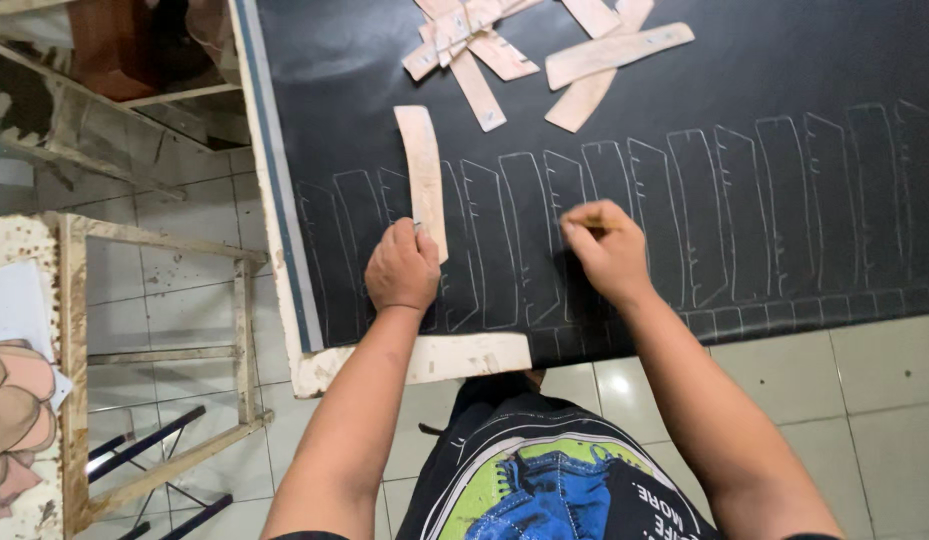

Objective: The person uses a wooden pattern and a pencil to trace repeated shapes onto a large black sheet laid on a table. The person repositions the pattern multiple times and draws along its edges to create a series of identical outlines.

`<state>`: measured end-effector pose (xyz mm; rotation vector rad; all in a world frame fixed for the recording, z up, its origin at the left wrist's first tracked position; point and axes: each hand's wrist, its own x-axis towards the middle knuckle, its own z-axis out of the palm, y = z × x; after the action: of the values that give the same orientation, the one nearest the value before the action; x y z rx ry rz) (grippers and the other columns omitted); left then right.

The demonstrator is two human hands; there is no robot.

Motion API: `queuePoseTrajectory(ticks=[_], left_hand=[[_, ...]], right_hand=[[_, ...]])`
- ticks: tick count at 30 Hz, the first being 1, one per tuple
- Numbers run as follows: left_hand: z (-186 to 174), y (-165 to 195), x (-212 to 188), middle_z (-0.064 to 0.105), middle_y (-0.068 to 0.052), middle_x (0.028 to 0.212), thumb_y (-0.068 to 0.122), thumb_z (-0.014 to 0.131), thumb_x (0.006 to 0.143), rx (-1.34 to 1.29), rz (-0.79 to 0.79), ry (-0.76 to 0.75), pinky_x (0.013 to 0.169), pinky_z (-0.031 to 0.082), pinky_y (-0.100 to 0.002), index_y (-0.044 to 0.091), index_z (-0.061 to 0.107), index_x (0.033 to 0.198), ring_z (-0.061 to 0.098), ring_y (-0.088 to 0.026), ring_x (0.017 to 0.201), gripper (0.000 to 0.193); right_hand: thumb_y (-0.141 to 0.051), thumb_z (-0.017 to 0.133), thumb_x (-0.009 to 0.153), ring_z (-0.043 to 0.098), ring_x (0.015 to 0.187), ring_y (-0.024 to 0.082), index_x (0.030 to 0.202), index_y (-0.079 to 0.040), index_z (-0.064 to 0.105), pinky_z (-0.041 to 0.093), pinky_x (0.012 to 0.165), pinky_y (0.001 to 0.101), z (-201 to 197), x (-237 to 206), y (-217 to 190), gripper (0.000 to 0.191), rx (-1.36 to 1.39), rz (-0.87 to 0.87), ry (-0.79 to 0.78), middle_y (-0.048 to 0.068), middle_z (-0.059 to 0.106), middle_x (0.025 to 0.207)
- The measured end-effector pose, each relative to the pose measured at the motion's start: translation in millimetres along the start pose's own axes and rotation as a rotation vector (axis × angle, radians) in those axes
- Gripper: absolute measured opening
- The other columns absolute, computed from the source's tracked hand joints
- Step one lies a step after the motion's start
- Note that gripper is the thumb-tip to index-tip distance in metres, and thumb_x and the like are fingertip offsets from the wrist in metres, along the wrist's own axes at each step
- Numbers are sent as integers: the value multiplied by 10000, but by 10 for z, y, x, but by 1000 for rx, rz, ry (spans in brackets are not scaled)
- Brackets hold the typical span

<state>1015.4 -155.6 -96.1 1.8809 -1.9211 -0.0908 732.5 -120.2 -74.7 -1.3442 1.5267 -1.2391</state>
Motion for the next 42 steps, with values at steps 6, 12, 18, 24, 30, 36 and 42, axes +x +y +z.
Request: queuePoseTrajectory(ticks=[6,12,18,24,30,36,42], left_hand=[[-3,-64,171,671,-104,940,297,561,984,-34,-32,-58,724,541,-498,109,586,991,673,-351,847,189],[13,-176,294,663,-103,942,281,583,965,-72,-11,-17,710,547,-493,106,594,1025,674,-350,832,186],[5,-225,327,666,-108,941,269,591,960,-73,-11,-37,706,552,-486,96,601,1046,678,-344,824,194],[1,-238,307,674,-114,948,259,582,969,-85,9,-10,721,557,-471,85,608,1063,681,-343,833,199],[43,-294,211,669,-111,933,263,576,985,-93,9,-2,732,550,-476,96,606,1028,676,-347,835,176],[58,-328,115,665,-106,926,276,577,993,-87,-2,-7,733,548,-482,110,589,993,675,-349,835,166],[73,-332,28,672,-103,940,277,582,984,-78,-19,-16,729,551,-481,113,581,1001,681,-347,842,166]], right_hand=[[-72,724,954,636,813,67,1007,-23,684,520,747,229,534,950,92,82,99,5,-4,20,708,918],[-92,716,949,650,752,61,999,-26,677,543,699,227,750,1221,236,92,92,95,46,-1,717,895],[-74,732,961,638,769,80,991,-12,705,518,711,231,802,1249,242,74,-82,-42,61,36,717,864],[-84,708,921,679,753,91,961,-25,647,589,677,266,676,1080,110,93,86,116,-15,37,726,938],[-32,686,928,698,898,108,986,-18,670,582,827,269,531,-80,32,62,65,187,-276,63,746,998],[-11,705,904,715,919,115,971,-18,714,589,824,266,681,-801,20,68,10,205,-353,64,751,1016],[10,682,897,718,924,120,980,-8,687,586,819,262,709,-912,-6,86,-96,43,-343,70,743,1022]])
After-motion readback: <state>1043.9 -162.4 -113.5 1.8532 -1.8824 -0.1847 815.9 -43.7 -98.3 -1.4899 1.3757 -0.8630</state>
